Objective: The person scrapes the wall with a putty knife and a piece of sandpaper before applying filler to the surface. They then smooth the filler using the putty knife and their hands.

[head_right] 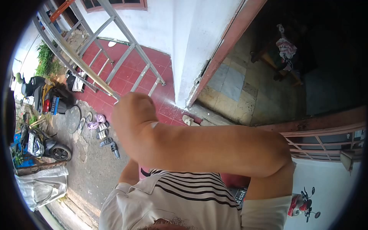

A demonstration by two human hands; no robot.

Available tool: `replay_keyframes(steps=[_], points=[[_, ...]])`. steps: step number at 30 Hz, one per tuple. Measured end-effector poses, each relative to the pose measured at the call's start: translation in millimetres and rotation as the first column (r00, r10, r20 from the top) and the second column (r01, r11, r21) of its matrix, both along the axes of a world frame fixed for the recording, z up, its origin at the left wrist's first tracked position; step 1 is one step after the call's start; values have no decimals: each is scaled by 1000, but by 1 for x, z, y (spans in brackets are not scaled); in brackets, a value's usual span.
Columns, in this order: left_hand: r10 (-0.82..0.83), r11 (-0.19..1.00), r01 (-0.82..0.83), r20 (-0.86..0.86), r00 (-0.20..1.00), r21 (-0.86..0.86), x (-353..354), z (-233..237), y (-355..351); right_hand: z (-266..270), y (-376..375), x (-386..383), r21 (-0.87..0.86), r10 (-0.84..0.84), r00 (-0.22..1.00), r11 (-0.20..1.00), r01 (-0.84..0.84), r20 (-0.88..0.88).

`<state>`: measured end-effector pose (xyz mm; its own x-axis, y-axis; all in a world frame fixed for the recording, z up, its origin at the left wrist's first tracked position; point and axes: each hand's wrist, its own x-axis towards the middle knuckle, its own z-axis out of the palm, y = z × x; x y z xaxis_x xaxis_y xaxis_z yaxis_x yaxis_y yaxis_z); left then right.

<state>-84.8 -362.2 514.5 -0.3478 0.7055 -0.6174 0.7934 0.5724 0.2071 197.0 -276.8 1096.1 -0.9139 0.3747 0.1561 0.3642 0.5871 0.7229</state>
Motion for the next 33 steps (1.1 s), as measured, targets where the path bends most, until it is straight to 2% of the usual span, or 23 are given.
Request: replay_keyframes(steps=[1, 2, 3, 5, 7, 8, 10, 11, 13, 15, 16, 18, 19, 20, 21, 22, 25, 26, 28, 29, 31, 32, 33], points=[[0, 1000, 0, -7, 1000, -20, -2, -6, -2, -17, 13, 6, -199, -65, 997, 979, 54, -48], [28, 999, -28, 8, 1000, -22, -3, -14, -4, -43, 27, 8, -637, -330, 943, 718, 281, 44], [92, 996, -92, -15, 996, -9, 3, -1, -1, -66, 32, 26, -681, -474, 880, 655, 329, -31], [8, 997, -6, -18, 1000, 78, -17, -42, -8, -124, 38, 77, -834, -629, 755, 507, 216, -187], [-137, 967, 142, -37, 990, 212, -24, -32, -18, -172, 28, 128, -928, -812, 558, 322, 186, -171], [-141, 964, 144, -31, 990, 225, -24, -34, -15, -197, 18, 153, -932, -855, 484, 311, 185, -189], [185, 944, -211, 122, 975, 252, -31, -39, -12, -248, -10, 198, -947, -937, 292, 255, 197, -192], [181, 942, -211, 134, 974, 262, -28, -46, -7, -275, -26, 220, -954, -968, 175, 215, 210, -180], [419, 808, -443, 148, 896, 388, -20, -56, 0, -342, -65, 271, -934, -959, 67, 284, 215, -277], [373, 820, -444, 251, 893, 361, -8, -46, 19, -380, -101, 307, -952, -976, -55, 193, 236, -212], [336, 831, -449, 346, 876, 329, -1, -40, 28, -400, -114, 324, -954, -978, -52, 185, 235, -203], [208, 834, -315, 272, 940, 453, 19, -42, 51, -435, -140, 353, -937, -961, -96, 227, 264, -260], [164, 819, -361, 420, 892, 446, 33, -27, 62, -446, -151, 362, -941, -966, -84, 215, 262, -244], [111, 798, -411, 562, 820, 441, 53, 0, 76, -454, -154, 374, -960, -976, -129, 143, 239, -178], [101, 798, -425, 601, 793, 428, 74, 42, 85, -464, -153, 386, -974, -979, -170, 77, 214, -115], [88, 795, -440, 639, 764, 417, 95, 75, 94, -478, -154, 398, -980, -978, -176, 81, 182, -114], [-65, 747, -478, 766, 640, 462, 145, 105, 118, -516, -145, 438, -965, -995, -85, 28, 261, -52], [-51, 733, -497, 766, 641, 465, 162, 117, 126, -522, -136, 451, -965, -997, -59, 38, 260, -56], [26, 742, -602, 885, 464, 294, 199, 162, 133, -531, -127, 465, -933, -984, 41, 175, 314, -171], [-1, 738, -600, 889, 459, 310, 213, 177, 140, -531, -121, 471, -935, -985, 68, 173, 309, -160], [-32, 694, -643, 905, 423, 324, 247, 208, 148, -522, -114, 485, -985, -990, -45, 131, 115, -137], [-33, 660, -675, 910, 412, 330, 262, 219, 153, -518, -113, 494, -990, -993, -12, 115, 84, -116], [44, 645, -634, 808, 588, 426, 277, 235, 159, -520, -112, 507, -991, -995, 24, 99, 87, -97]])
